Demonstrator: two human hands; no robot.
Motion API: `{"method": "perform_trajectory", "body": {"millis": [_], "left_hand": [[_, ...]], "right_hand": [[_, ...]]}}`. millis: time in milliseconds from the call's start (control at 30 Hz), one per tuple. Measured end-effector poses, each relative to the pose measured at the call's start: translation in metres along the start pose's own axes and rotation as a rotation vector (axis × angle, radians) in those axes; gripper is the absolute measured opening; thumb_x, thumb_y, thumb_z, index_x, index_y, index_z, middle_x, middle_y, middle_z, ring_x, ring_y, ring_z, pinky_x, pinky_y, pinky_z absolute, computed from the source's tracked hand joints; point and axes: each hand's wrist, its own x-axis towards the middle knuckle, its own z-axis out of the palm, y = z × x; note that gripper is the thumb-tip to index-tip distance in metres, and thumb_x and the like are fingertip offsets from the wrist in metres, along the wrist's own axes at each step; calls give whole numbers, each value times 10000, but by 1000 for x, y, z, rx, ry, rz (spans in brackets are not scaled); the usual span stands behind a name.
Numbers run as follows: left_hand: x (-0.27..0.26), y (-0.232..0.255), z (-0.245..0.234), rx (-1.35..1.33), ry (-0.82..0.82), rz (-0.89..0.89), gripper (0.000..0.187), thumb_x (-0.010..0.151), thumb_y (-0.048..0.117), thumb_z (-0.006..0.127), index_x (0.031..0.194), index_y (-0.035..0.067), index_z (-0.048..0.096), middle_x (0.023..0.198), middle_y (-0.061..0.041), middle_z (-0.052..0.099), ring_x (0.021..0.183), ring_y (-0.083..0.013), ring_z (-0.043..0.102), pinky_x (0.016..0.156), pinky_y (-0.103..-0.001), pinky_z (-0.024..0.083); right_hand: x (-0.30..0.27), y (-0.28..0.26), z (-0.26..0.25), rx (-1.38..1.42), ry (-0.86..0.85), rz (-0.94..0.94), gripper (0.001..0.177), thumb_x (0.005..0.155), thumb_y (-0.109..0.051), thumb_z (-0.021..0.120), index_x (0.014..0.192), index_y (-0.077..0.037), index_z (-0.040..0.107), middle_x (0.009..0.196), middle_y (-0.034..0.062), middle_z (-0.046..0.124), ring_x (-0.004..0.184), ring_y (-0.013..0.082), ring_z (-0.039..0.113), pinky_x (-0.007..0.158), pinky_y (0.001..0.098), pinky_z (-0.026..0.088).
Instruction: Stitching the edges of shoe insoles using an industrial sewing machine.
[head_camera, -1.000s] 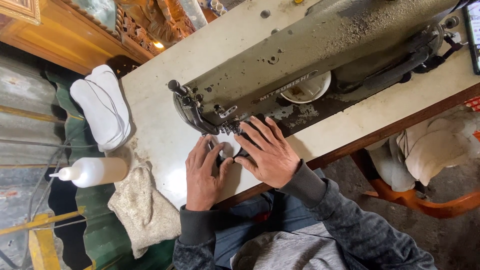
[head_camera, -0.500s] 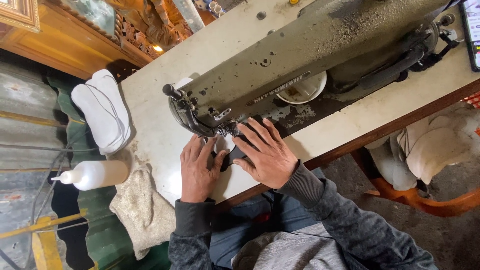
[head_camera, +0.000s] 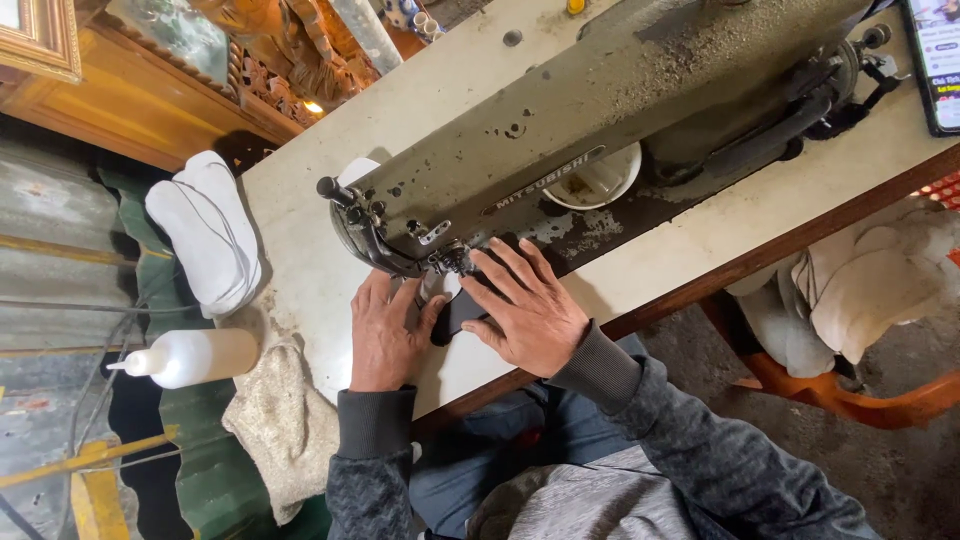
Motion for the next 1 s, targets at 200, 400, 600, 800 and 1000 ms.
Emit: {"method": "perform_trajectory", "body": {"millis": [200,400,600,800,1000], "left_hand": [[1,-1,1,-40,15,-3,420,945,549,702,1209,224,740,1349,-121,586,1299,-363,561,1054,-479,440],[5,8,-7,-77,25,14,435,963,532,696,1204,171,720,1498,-142,557,1470,-355,438,1167,-516,359],[1,8,-1,-87,25,7,488,981,554,659,1201,119,691,1480,-142,597,1489,-341,426,1219,-520,306],[-7,16,-6,-39,36,-23,544,981,594,630,1238,118,687,1423,-170,624,1431,-336,501,1236,-517,285],[-13,19,-9,50,43,-52,579,973,651,601,1277,169,704,1365,-142,637,1390,-311,529,1246,-523,256]], "right_hand": [[1,-1,-1,-12,-29,5,539,1060,-548,463,1325,-118,650,1482,178,525,1486,365,372,1248,569,172],[0,-1,0,-46,-56,10,558,1059,-563,450,1387,-140,610,1502,168,505,1494,359,356,1253,564,155],[0,-1,1,-42,-112,16,577,1067,-568,430,1445,-154,569,1531,165,476,1505,362,330,1253,577,141],[-1,0,4,-56,-80,10,566,1060,-561,445,1448,-166,565,1525,159,481,1500,355,341,1252,565,154],[0,-1,2,-33,-95,26,566,1065,-568,431,1448,-173,564,1535,150,471,1503,349,332,1255,562,152]]}}
